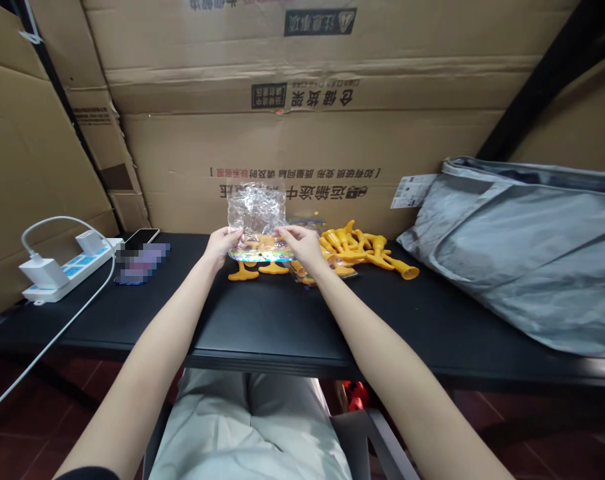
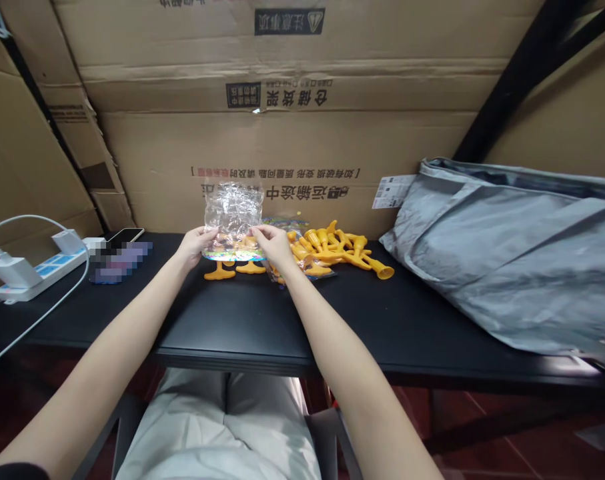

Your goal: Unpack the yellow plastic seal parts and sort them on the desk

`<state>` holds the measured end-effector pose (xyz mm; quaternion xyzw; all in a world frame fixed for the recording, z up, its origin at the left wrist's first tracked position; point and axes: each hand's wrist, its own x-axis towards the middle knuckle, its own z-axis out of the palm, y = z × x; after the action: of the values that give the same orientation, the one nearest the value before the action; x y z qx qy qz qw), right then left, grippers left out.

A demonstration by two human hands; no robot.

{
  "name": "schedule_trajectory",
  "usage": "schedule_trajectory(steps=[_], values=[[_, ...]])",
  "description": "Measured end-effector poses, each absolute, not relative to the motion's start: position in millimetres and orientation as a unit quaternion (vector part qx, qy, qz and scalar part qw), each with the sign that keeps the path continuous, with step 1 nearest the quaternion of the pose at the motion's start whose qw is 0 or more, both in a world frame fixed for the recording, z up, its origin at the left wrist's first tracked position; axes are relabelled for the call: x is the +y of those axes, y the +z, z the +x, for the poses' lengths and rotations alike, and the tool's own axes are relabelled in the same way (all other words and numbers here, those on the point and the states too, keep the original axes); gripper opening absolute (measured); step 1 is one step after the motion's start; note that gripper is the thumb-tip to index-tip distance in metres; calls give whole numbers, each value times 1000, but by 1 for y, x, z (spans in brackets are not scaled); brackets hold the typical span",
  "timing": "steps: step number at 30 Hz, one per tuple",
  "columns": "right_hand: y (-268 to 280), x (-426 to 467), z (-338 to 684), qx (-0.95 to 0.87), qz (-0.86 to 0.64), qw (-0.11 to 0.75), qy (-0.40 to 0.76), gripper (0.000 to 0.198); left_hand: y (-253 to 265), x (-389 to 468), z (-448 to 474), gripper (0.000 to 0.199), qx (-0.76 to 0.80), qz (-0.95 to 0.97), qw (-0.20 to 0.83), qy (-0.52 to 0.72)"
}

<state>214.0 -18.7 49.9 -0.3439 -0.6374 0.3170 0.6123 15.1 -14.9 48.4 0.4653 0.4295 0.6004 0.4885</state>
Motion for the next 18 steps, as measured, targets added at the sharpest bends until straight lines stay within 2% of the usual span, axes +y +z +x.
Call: schedule_trajectory(steps=[5, 11, 18], values=[[39, -6, 220, -528, -385, 673, 347, 35, 38, -19, 10, 40, 423, 492, 477, 593], [42, -10, 221, -475, -389, 589, 526, 37, 39, -24, 15, 42, 399, 564, 489, 532], [49, -14, 222, -440, -393, 638, 495, 34, 41, -26, 17, 38, 430, 566, 438, 550]])
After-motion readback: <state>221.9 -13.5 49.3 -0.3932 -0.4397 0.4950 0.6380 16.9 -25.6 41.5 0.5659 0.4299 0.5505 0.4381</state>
